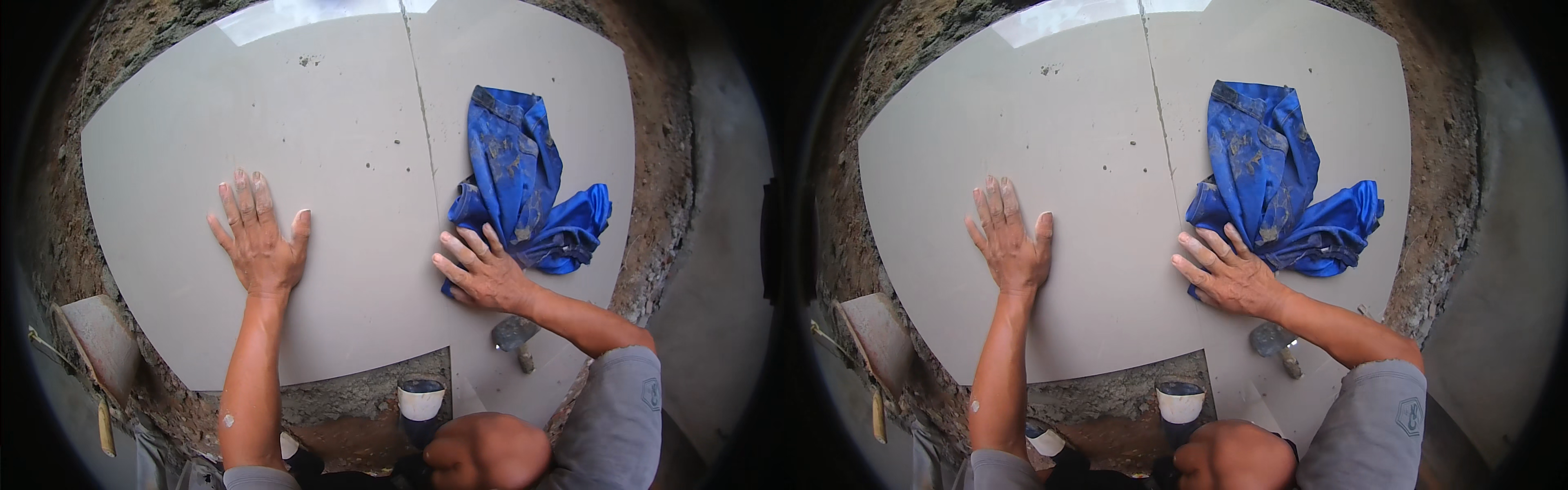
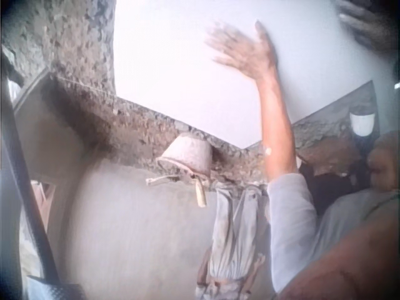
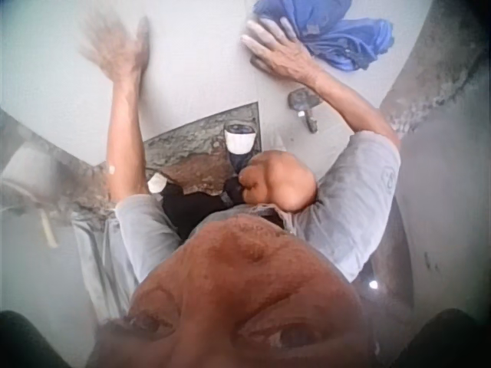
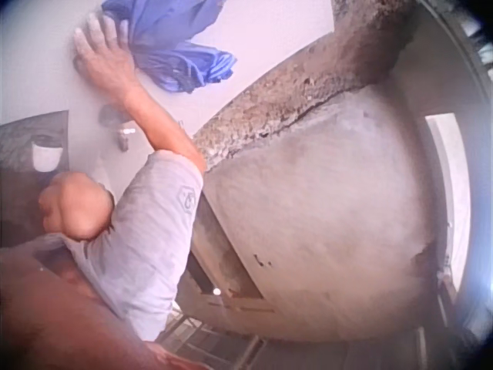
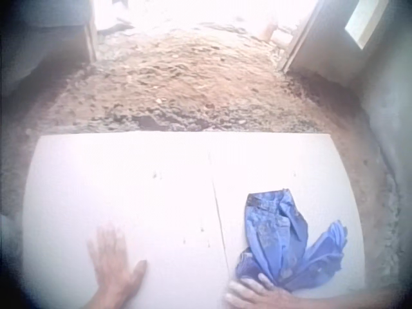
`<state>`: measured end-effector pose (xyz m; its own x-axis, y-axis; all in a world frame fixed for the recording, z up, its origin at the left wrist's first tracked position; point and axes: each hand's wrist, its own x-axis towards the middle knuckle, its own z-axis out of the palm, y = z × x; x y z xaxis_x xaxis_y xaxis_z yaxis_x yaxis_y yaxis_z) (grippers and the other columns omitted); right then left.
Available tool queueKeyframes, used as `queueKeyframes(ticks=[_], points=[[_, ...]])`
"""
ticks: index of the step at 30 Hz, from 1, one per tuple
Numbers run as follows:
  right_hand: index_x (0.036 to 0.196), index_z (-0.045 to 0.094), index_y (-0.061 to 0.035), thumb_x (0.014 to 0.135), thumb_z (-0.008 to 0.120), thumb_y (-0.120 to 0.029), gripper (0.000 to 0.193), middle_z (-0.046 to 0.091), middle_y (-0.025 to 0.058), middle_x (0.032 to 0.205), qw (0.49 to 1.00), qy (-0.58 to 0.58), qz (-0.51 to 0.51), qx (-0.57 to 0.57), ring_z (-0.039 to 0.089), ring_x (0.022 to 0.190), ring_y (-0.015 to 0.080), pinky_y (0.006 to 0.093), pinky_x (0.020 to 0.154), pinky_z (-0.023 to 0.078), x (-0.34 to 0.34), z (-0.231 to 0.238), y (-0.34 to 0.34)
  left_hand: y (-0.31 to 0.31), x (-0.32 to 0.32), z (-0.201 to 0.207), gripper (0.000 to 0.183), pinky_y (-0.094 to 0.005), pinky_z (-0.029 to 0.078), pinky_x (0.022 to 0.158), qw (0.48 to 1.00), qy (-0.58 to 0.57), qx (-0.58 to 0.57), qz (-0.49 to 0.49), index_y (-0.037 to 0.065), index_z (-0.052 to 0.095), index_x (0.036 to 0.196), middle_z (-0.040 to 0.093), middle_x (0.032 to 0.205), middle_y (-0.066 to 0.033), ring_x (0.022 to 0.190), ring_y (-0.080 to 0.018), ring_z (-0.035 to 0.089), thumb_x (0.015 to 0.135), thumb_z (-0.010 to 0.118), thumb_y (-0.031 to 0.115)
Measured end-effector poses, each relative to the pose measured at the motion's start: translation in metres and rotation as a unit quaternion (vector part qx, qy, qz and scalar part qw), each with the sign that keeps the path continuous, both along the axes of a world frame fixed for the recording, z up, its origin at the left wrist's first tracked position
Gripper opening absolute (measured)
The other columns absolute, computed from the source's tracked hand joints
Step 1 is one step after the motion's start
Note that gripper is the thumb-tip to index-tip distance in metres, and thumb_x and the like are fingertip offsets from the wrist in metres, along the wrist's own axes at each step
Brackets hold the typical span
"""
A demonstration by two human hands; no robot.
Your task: The person installs large floor tiles by spreading cement with a trowel, placing tiles, tapping them with a rubber mallet, and wiping the surface with a cloth. The person repeatedly adjusts tile positions and adds more cement to the floor as needed.
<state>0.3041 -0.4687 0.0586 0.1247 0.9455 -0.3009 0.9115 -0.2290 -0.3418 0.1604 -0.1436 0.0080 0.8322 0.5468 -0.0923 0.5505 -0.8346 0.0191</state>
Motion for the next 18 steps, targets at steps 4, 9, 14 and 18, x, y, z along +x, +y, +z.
queueKeyframes(ticks=[4, 9, 14, 18], points=[[0.116, 0.057, -0.0142, 0.066, 0.078, -0.021, 0.055, 0.049, 0.0105, 0.131, 0.985, -0.038, -0.167, 0.003, 0.046, 0.121, 0.0298, 0.0466, 0.104, 0.034, -0.004, 0.015, -0.013, 0.001, 0.0, 0.001, 0.08, -0.0576, -0.003, 0.115, 1.0, -0.008, 0.001, -0.003, 0.011, 0.024, 0.151, 0.013, 0.159, -0.0075, 0.148, -0.0286, 0.003, 0.091, 0.039, 0.062], [0.125, 0.056, -0.013, 0.077, 0.068, -0.019, 0.05, 0.053, 0.0051, 0.133, 0.996, 0.064, 0.02, 0.06, 0.049, 0.117, 0.0259, 0.0367, 0.101, 0.038, -0.034, 0.019, -0.015, 0.001, 0.0, 0.0, 0.08, -0.0576, -0.003, 0.115, 1.0, -0.005, -0.006, -0.001, 0.011, 0.025, 0.151, 0.014, 0.159, -0.0084, 0.148, -0.0291, 0.004, 0.091, 0.042, 0.06], [0.139, 0.042, -0.0071, 0.077, 0.069, -0.028, 0.071, 0.038, 0.0102, 0.148, 1.0, 0.011, 0.006, -0.027, 0.043, 0.127, 0.028, 0.041, 0.108, 0.032, 0.005, -0.009, 0.042, 0.001, -0.001, -0.001, 0.08, -0.0574, -0.003, 0.115, 1.0, -0.02, -0.007, -0.007, 0.011, 0.025, 0.151, 0.014, 0.159, -0.009, 0.148, -0.0298, 0.004, 0.09, 0.042, 0.06], [0.146, 0.032, -0.0047, 0.087, 0.06, -0.025, 0.069, 0.028, 0.0147, 0.154, 0.988, -0.079, -0.055, 0.125, 0.032, 0.138, 0.033, 0.0447, 0.115, 0.022, 0.126, -0.034, 0.152, 0.001, 0.0, 0.0, 0.079, -0.058, -0.003, 0.115, 1.0, -0.021, -0.008, -0.008, 0.01, 0.026, 0.15, 0.014, 0.159, -0.0091, 0.148, -0.0303, 0.005, 0.091, 0.043, 0.06]])
